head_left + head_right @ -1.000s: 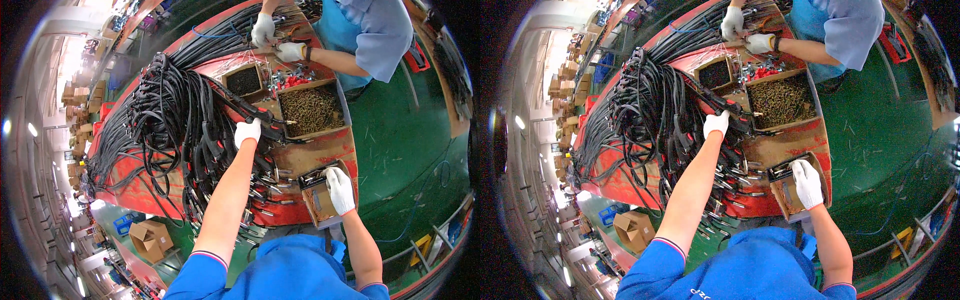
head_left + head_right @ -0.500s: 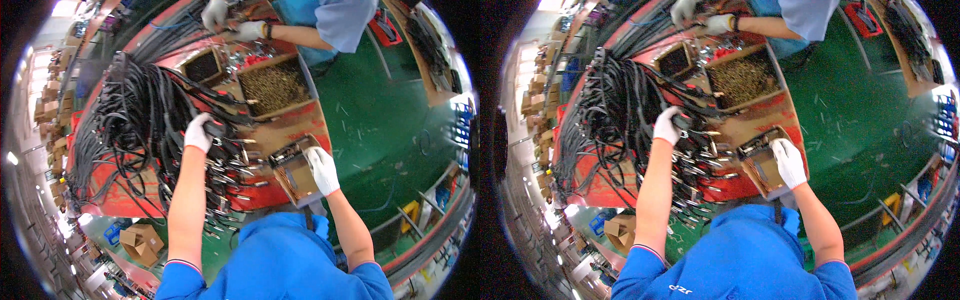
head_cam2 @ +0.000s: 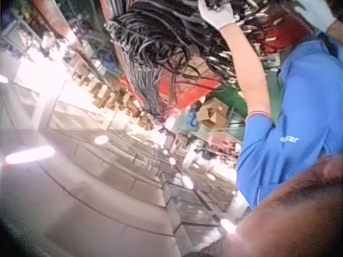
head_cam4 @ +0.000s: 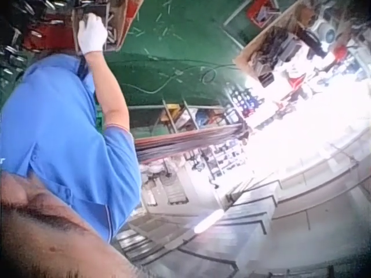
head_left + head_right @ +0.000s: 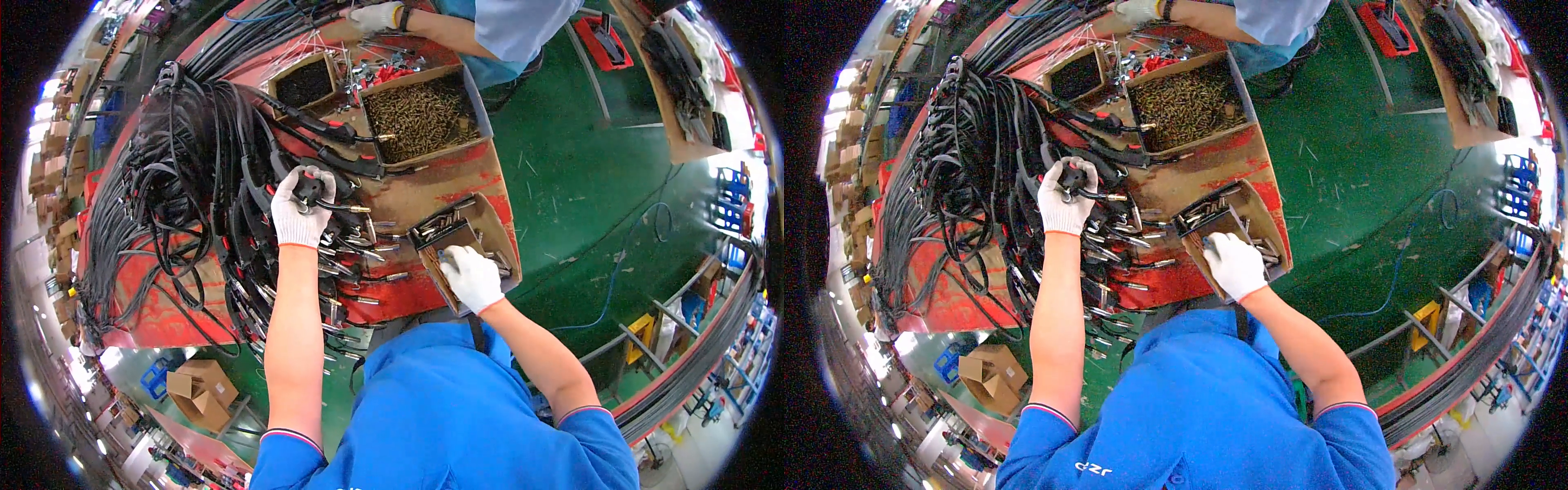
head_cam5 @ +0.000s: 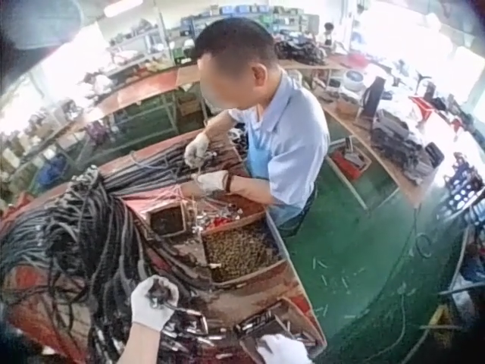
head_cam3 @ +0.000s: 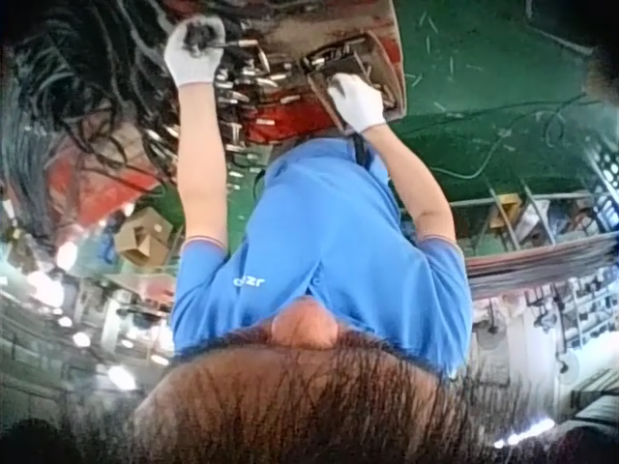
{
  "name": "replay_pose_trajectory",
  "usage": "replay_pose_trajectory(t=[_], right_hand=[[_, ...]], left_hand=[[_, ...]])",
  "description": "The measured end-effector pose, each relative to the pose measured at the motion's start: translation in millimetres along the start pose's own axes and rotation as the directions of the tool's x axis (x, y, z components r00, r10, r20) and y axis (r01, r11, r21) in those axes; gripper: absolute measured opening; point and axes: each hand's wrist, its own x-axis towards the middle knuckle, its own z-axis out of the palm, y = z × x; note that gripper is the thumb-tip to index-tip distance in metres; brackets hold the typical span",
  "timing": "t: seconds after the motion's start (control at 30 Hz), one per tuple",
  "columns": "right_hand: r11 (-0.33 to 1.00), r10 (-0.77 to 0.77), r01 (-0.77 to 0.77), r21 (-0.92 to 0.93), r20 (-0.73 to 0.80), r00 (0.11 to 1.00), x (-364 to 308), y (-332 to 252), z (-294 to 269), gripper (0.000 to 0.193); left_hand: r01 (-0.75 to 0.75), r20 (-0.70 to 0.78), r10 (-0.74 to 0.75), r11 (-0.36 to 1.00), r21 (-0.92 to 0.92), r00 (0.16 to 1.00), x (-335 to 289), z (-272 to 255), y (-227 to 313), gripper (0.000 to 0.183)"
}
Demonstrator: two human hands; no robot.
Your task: The person assembles electrical wire harnesses by adding connectors and small metal components to wire bundles, using pliers to secure the components.
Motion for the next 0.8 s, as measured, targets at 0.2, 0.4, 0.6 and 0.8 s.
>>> replay_pose_trajectory(t=[0.2, 0.4, 0.6, 0.8], right_hand=[[0.987, 0.074, -0.075, -0.142, -0.013, 0.997, 18, -2, 44, 0.023], [0.978, 0.177, -0.174, -0.118, 0.013, 0.984, 24, -3, 50, 0.024], [0.962, 0.248, -0.23, -0.146, 0.119, 0.961, 32, -5, 48, 0.03], [0.946, 0.299, -0.292, -0.141, 0.035, 0.954, 24, -15, 53, 0.03]], left_hand=[[0.046, -0.019, -0.046, 0.999, -0.014, 0.999, -1, -6, 10, 0.009], [0.028, -0.066, -0.023, 0.996, 0.081, 0.998, -6, -8, 14, 0.01], [0.022, -0.106, -0.012, 0.995, 0.094, 0.994, -4, -11, 15, 0.009], [0.006, -0.129, 0.007, 0.995, 0.102, 0.992, -2, -12, 16, 0.009]])
